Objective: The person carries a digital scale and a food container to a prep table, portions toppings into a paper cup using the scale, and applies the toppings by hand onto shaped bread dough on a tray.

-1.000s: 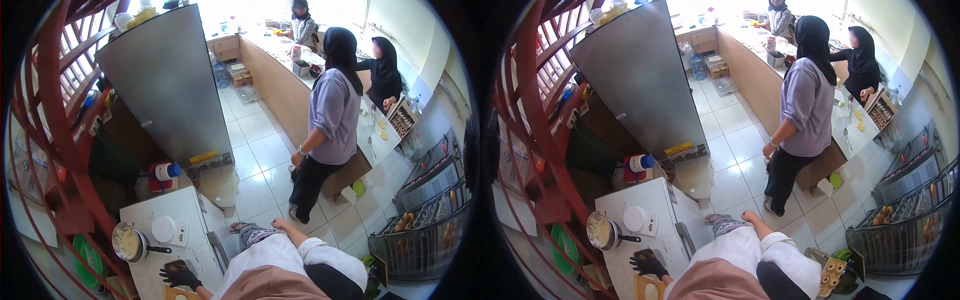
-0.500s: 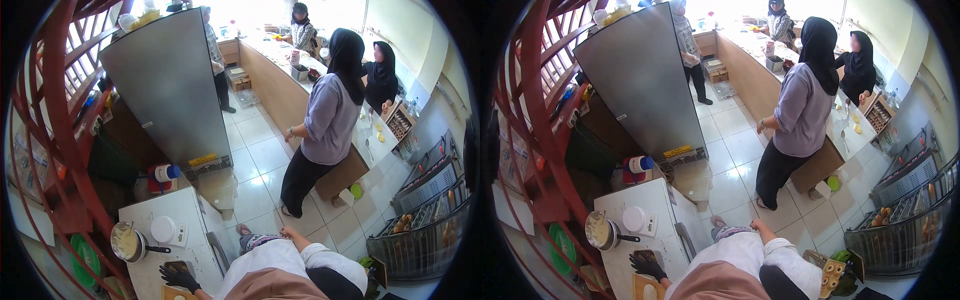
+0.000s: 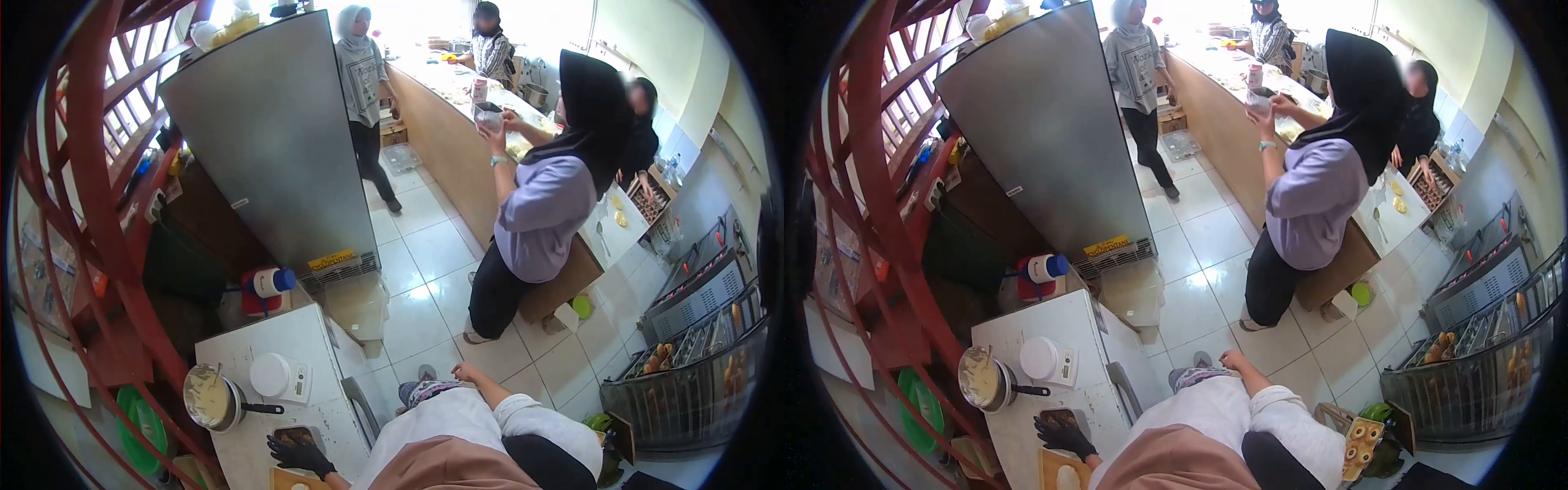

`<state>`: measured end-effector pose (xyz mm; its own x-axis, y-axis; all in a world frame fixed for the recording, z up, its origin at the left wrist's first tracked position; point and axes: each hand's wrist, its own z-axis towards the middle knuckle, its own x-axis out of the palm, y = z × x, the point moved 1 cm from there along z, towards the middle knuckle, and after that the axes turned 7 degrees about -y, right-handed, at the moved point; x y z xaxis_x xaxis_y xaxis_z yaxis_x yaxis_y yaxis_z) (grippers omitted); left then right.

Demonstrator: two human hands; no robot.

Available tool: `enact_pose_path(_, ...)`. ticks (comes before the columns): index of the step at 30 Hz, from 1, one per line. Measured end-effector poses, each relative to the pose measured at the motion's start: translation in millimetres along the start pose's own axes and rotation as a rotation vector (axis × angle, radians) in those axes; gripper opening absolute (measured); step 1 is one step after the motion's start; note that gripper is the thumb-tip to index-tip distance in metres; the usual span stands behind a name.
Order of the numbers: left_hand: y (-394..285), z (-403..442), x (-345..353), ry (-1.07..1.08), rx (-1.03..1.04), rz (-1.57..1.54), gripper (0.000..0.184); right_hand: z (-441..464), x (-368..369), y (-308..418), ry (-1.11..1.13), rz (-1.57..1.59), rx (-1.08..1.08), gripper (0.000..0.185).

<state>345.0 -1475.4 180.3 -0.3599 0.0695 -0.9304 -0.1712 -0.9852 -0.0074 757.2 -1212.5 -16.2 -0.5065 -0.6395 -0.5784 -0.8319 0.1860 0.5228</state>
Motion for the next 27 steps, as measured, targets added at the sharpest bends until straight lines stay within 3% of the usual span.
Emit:
enact_pose_path(2, -0.1, -1.1, -1.8, 0.002, -0.001, -0.006, 0.062, -0.3, -0.4, -1.9, -0.032, 0.084, -0.028, 0.029)
enact_pose_path(4, -0.2, -1.6, -3.5, 0.004, 0.0, -0.01, 0.062, -1.7, -2.0, 1.6, -0.086, -0.06, -0.046, 0.028)
enact_pose_path(10, -1.6, -1.2, -7.3, -0.002, 0.009, -0.024, 0.062, 5.9, 9.4, 6.4, -0.034, -0.074, -0.049, 0.023)
enact_pose_path(20, -3.6, 2.7, -11.4, 0.019, 0.029, -0.048, 0.061, 0.3, 11.9, -15.1, -0.129, -0.137, -0.095, 0.026)
enact_pose_path(25, -0.7, 2.6, -14.8, 0.035, 0.031, -0.056, 0.06, -16.2, 3.8, -9.5, 0.05, -0.08, 0.179, 0.027)
enact_pose_path(27, -3.0, 3.6, -18.8, 0.056, 0.023, -0.072, 0.06, -14.5, 4.9, -9.4, 0.071, -0.078, 0.181, 0.028)
